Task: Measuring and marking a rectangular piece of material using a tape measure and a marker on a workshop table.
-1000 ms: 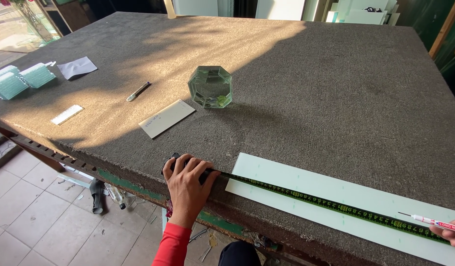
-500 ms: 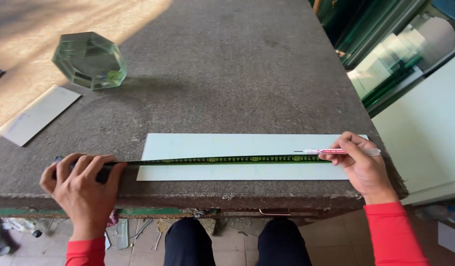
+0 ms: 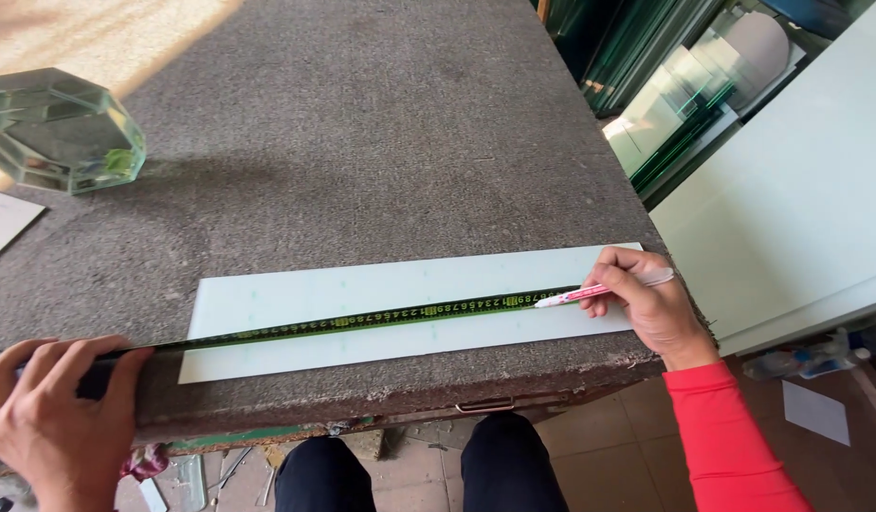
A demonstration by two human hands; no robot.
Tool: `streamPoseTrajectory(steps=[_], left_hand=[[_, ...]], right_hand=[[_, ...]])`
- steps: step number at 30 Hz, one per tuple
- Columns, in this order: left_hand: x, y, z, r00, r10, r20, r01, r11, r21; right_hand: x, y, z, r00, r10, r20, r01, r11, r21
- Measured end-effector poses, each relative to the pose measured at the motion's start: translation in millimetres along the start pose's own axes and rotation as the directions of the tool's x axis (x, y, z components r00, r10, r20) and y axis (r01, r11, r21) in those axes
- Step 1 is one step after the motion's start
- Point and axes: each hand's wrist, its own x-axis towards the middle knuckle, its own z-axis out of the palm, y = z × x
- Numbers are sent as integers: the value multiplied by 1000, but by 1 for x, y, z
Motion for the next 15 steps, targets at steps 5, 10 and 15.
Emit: streamPoseTrajectory(steps=[5, 10, 15], left_hand=[[-7, -9, 13, 992, -67, 109, 104, 915, -390], [-18, -23, 28, 968, -137, 208, 228, 828, -512], [-20, -23, 30, 957, -168, 238, 276, 788, -551]], right_hand=[[-2, -10, 9, 999, -19, 49, 24, 994, -104], [-2, -9, 10, 998, 3, 55, 2, 995, -96], [-2, -9, 8, 998, 14, 60, -8, 995, -101]])
